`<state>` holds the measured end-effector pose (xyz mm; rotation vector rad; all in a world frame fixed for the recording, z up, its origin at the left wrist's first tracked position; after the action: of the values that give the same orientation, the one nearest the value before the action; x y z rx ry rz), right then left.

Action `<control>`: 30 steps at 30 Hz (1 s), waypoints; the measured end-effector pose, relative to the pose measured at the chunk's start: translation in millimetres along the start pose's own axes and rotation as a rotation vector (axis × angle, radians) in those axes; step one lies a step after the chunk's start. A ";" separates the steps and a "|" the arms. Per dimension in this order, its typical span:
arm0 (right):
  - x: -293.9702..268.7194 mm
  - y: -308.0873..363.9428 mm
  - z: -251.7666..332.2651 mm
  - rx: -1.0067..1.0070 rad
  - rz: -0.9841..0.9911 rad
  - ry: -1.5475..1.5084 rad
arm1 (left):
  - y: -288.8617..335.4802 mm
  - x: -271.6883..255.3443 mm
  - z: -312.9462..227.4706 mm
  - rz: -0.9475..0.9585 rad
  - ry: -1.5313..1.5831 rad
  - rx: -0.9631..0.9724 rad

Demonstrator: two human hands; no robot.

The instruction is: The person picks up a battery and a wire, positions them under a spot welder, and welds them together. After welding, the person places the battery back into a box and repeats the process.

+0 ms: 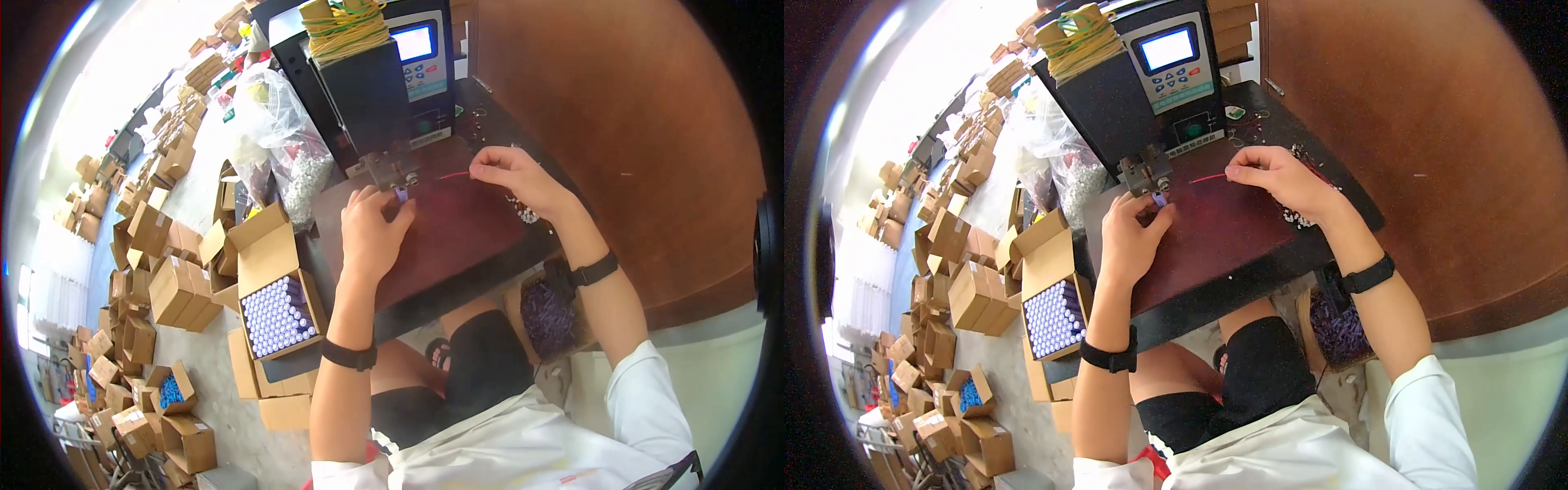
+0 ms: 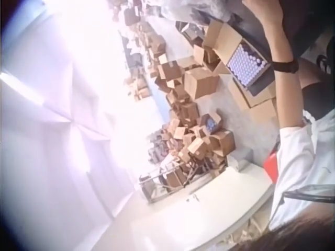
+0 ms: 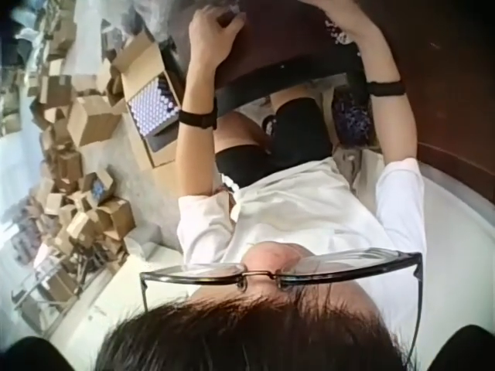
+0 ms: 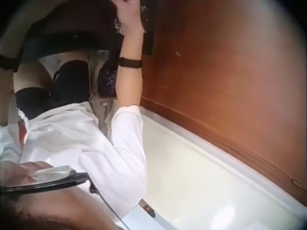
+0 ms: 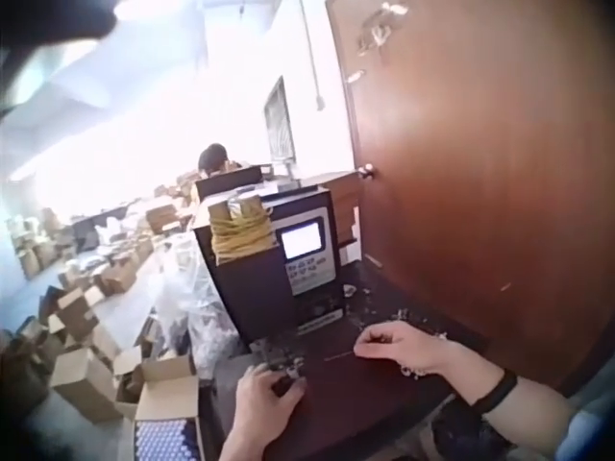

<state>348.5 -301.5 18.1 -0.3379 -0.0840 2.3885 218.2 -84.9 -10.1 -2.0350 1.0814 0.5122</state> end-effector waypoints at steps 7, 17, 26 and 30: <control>-0.4 0.4 -9.2 -0.010 0.034 -0.010 | -1.5 -0.6 1.9 0.043 -0.008 -0.043; 2.9 -6.7 -17.4 -0.011 0.039 -0.018 | 0.4 0.9 1.0 0.028 -0.038 -0.025; -2.0 -5.6 -15.5 0.046 0.003 -0.073 | -0.6 1.2 -0.5 0.039 -0.027 -0.051; 1.1 -8.0 -15.2 0.049 0.013 -0.052 | -0.9 1.1 0.1 0.039 -0.020 -0.045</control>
<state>356.9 -295.3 4.4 -0.2545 -0.0468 2.4085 219.6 -85.1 -10.5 -2.0471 1.1082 0.5805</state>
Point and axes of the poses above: each hand's wrist, its own y-axis away from the middle knuckle, its own x-axis out of the palm, z = x × y, the point moved 3 cm from there along -y, towards the middle knuckle, and after that the axes turned 6 degrees about -x, right-handed, at the moved point
